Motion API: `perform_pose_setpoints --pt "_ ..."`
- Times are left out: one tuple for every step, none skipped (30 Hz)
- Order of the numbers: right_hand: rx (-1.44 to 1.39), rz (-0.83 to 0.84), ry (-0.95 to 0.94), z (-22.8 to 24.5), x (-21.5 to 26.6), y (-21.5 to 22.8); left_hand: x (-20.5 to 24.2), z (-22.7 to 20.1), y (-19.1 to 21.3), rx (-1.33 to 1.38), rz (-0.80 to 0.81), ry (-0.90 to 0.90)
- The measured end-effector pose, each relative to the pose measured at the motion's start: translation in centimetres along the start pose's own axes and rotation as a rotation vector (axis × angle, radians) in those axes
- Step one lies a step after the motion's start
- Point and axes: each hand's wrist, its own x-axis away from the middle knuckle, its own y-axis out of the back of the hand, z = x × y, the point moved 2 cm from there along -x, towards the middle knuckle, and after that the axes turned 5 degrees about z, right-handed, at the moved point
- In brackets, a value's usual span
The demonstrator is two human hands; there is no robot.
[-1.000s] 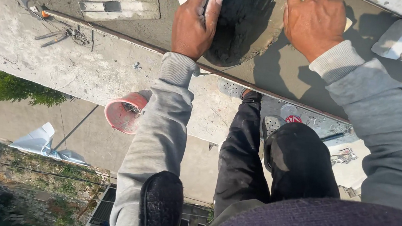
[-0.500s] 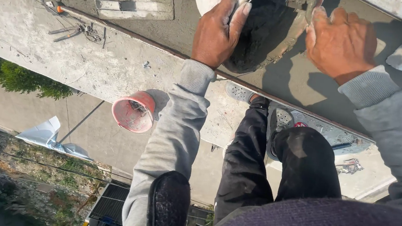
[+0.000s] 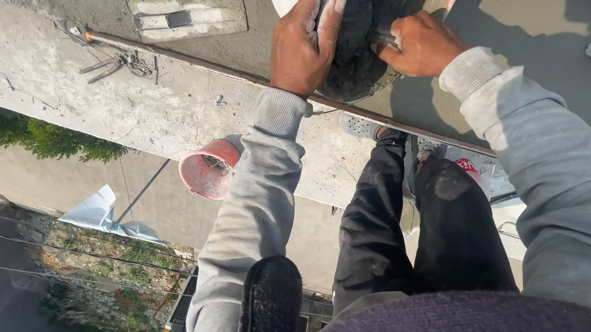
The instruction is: The person applies plaster to a ledge using a trowel and smooths it with a float. The person also pours water from a bottle onto the surface and positions white foam blocks into the wet plaster.
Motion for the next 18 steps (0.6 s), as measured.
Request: perform_pose_setpoints --pt "-0.061 -0.001 -0.005 0.7 1.0 0.2 -0.5 -0.2 0.2 -0.002 -0.003 -0.008" --pt "-0.121 0.008 -0.005 1.4 1.9 0.5 -1.0 -0.3 0.2 0.000 0.004 0.007" --pt "-0.170 -0.019 0.015 2.0 2.7 0.9 -1.5 -0.4 0.1 0.002 0.010 0.022" --pt "-0.225 -0.039 0.034 2.4 3.7 0.9 -1.4 -0.3 0.1 0.004 0.022 0.044" --pt "-0.279 -0.059 0.053 2.5 4.4 0.9 -1.4 -0.2 0.0 -0.001 0.002 0.047" --pt "-0.305 -0.106 0.067 2.5 5.0 0.9 -1.7 0.0 -0.1 -0.001 -0.006 0.046" --pt "-0.329 -0.154 0.082 2.5 5.7 0.7 -1.9 0.1 -0.3 0.000 -0.014 0.044" --pt "-0.344 -0.200 0.107 2.3 6.0 1.0 -1.9 0.1 -0.3 -0.010 -0.023 0.049" --pt "-0.361 -0.231 0.109 2.1 6.7 1.1 -1.9 0.1 -0.3 -0.021 -0.032 0.054" --pt "-0.376 -0.255 0.119 2.1 7.4 1.1 -1.7 0.1 -0.1 -0.035 -0.048 0.064" --pt "-0.392 -0.280 0.129 2.1 8.2 1.1 -1.6 0.0 -0.1 -0.050 -0.051 0.073" --pt "-0.402 -0.309 0.115 2.0 9.0 1.1 -1.5 -0.1 -0.2 -0.063 -0.049 0.077" --pt "-0.412 -0.339 0.102 1.7 9.9 1.1 -1.3 -0.3 -0.4 -0.076 -0.047 0.081" --pt "-0.419 -0.371 0.089 1.4 10.7 1.3 -1.4 -0.3 -0.4 -0.091 -0.041 0.106" --pt "-0.424 -0.414 0.086 1.1 11.6 1.4 -1.6 -0.3 -0.4 -0.105 -0.036 0.130" --pt "-0.435 -0.452 0.078 0.9 12.8 1.3 -1.7 -0.2 -0.4 -0.120 -0.023 0.160" --pt "-0.445 -0.491 0.069 0.4 13.7 1.4 -1.9 0.0 -0.2 -0.145 -0.028 0.145" --pt "-0.412 -0.532 0.072 -0.2 15.0 1.4 -1.7 0.3 -0.1 -0.161 -0.014 0.137"
